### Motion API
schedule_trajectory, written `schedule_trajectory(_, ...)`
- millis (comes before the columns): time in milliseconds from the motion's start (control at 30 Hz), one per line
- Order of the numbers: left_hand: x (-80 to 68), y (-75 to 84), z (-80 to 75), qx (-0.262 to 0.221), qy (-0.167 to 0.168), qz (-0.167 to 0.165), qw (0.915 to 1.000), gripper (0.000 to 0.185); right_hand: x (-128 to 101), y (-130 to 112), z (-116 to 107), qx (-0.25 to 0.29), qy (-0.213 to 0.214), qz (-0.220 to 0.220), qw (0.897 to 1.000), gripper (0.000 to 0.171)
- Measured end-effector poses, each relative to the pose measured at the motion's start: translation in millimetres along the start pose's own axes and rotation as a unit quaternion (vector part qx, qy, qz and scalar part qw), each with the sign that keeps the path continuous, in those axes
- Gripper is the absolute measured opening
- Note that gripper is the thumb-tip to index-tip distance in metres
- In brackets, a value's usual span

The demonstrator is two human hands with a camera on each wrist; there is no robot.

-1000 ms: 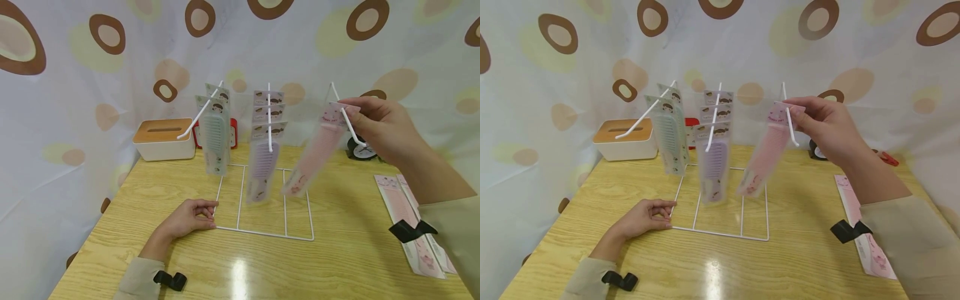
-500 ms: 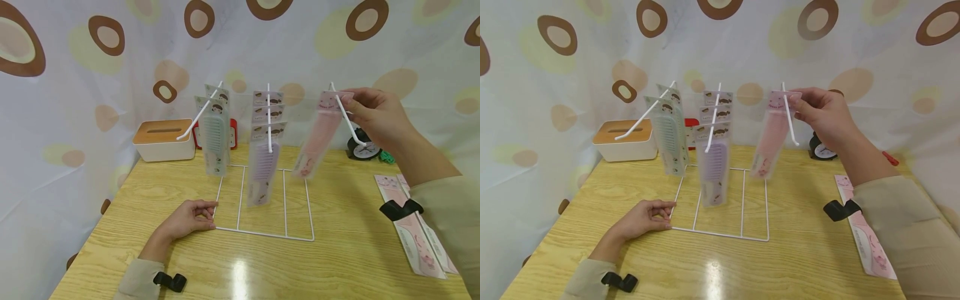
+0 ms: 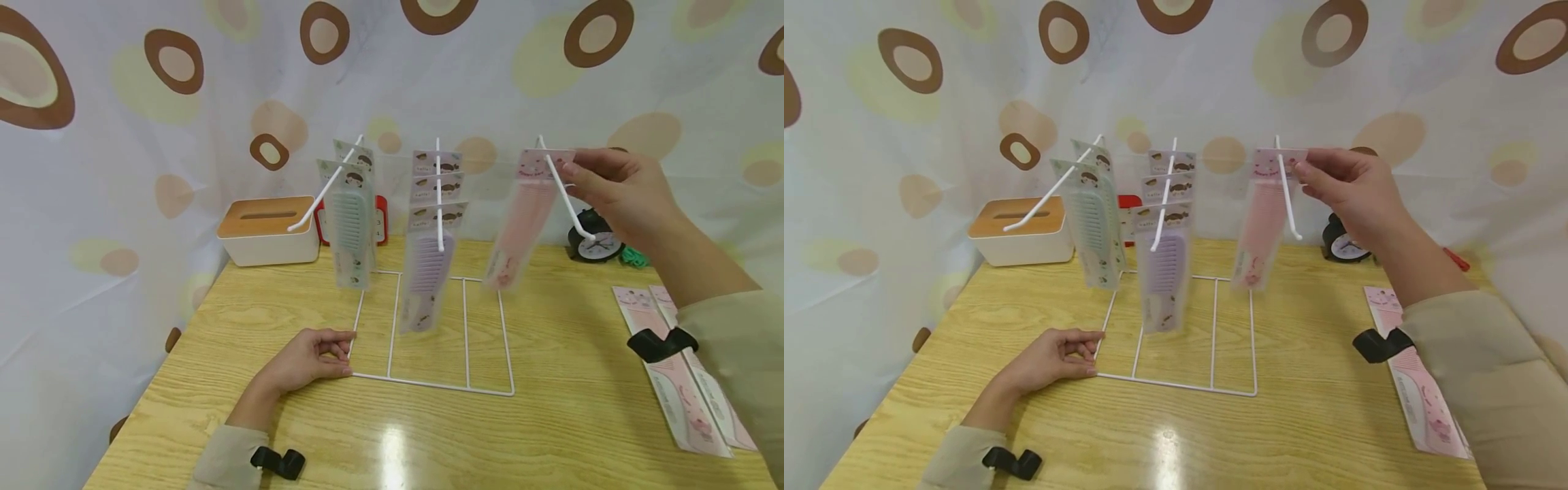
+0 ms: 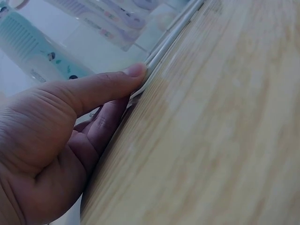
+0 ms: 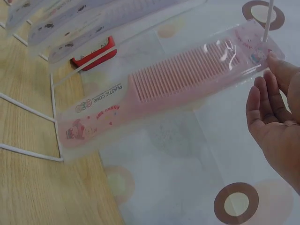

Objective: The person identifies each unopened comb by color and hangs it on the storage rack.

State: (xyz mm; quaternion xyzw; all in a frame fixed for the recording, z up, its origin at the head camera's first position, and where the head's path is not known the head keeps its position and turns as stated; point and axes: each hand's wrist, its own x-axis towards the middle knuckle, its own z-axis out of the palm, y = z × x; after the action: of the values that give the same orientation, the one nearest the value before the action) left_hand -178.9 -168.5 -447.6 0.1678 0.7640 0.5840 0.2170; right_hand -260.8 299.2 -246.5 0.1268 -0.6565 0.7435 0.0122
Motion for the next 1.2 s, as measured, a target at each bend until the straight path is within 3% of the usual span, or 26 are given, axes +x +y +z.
schedule_trajectory(100, 0.0, 0.8, -0.6, -0.006, -0.001, -0.004, 1.0, 0.064, -5, 5, -14, -0.018, 0.0, 0.009, 1.0, 0.028)
schedule_trajectory(233, 0.0, 0.4, -2.2, -0.011, -0.002, -0.006, 0.9999, 0.065, -14, 15, -34, -0.098, 0.003, 0.034, 0.995, 0.037)
schedule_trajectory(367, -0.3, -1.9, -4.3, -0.012, -0.002, -0.004, 0.9999, 0.065, -23, 27, -52, -0.222, 0.001, 0.052, 0.974, 0.044)
schedule_trajectory(467, -0.8, -2.7, -5.5, -0.012, 0.0, -0.002, 0.9999, 0.065, -27, 37, -65, -0.275, -0.003, 0.067, 0.959, 0.046)
schedule_trajectory(700, -1.2, -1.9, -4.7, -0.012, 0.0, 0.001, 0.9999, 0.064, -42, 62, -99, -0.344, -0.011, 0.108, 0.933, 0.046)
schedule_trajectory(933, 0.8, -2.5, -2.4, -0.011, -0.001, 0.002, 0.9999, 0.063, -63, 91, -141, -0.424, -0.001, 0.127, 0.897, 0.051)
schedule_trajectory(1067, 0.6, -3.1, -2.0, -0.01, -0.002, 0.002, 0.9999, 0.063, -73, 109, -162, -0.45, 0.006, 0.121, 0.885, 0.055)
schedule_trajectory(1200, 0.2, -2.5, -1.2, -0.01, -0.002, -0.004, 0.9999, 0.064, -80, 124, -178, -0.454, 0.001, 0.115, 0.884, 0.051)
